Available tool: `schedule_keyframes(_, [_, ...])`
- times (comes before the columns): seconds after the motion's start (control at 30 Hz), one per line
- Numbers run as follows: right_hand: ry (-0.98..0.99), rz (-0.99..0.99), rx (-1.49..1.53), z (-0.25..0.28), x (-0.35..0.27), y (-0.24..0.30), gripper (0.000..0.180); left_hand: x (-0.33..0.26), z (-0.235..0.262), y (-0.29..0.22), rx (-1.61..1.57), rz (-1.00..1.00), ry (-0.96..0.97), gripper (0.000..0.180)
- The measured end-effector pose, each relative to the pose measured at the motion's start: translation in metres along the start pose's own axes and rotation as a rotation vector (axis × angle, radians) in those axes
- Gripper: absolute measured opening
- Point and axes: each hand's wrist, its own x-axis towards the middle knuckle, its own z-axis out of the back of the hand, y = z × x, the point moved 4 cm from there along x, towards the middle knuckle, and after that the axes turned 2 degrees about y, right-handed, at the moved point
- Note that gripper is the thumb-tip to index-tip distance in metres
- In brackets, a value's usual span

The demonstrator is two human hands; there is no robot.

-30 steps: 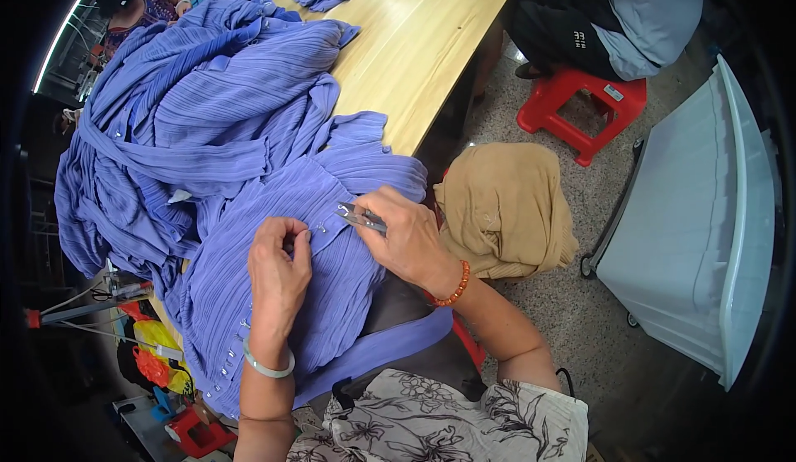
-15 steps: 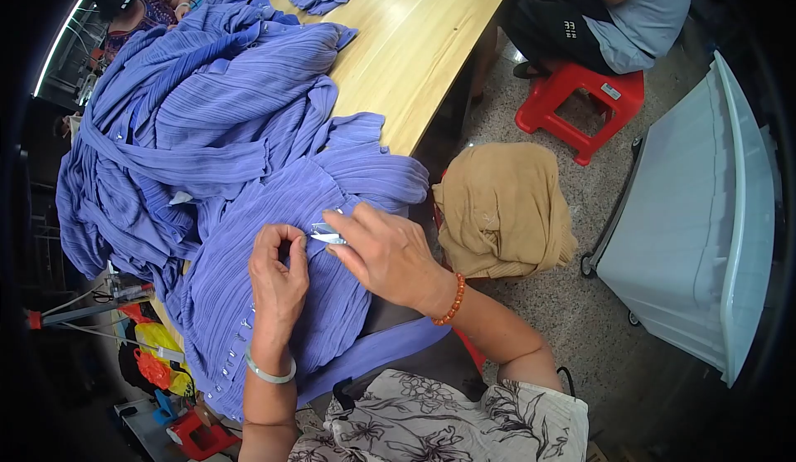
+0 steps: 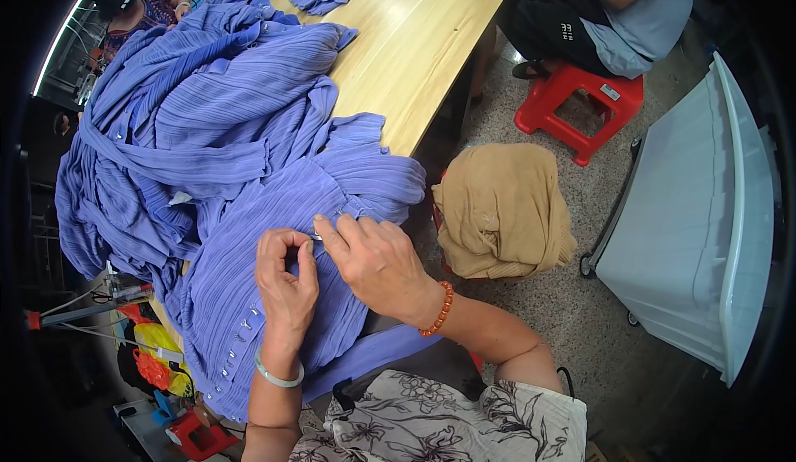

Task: Inspecting and securing metal hook fasteners on pleated blue fabric garments in a textile factory.

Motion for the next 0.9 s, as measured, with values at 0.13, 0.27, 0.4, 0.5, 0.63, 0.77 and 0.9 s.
schedule_keyframes(0.13, [-0.005, -0.010, 0.006, -0.001, 0.000, -0.001, 0.042, -0.001, -0.001, 0.001, -0.016, -0.025, -0.013, 0.011])
schedule_keyframes(0.27, [-0.023, -0.019, 0.023, -0.002, -0.001, 0.000, 0.039, -0.002, -0.001, 0.002, -0.027, -0.038, -0.010, 0.012])
schedule_keyframes(0.4, [-0.069, -0.070, 0.048, 0.000, 0.000, -0.004, 0.035, -0.003, -0.001, 0.002, -0.036, -0.046, 0.007, 0.012])
schedule_keyframes(0.5, [-0.083, -0.122, 0.074, 0.004, 0.002, -0.012, 0.035, -0.007, 0.003, -0.007, 0.005, -0.114, -0.014, 0.013])
schedule_keyframes(0.63, [-0.118, -0.322, 0.206, 0.008, -0.002, -0.037, 0.035, -0.034, 0.004, -0.045, -0.186, -0.324, 0.148, 0.014])
schedule_keyframes(0.77, [-0.115, -0.373, 0.381, 0.006, -0.004, -0.048, 0.032, -0.099, -0.028, -0.069, -0.422, -0.260, 0.935, 0.015])
schedule_keyframes(0.9, [-0.004, -0.428, 0.439, 0.006, -0.007, -0.048, 0.029, -0.122, -0.028, -0.062, -0.177, -0.285, 0.788, 0.023])
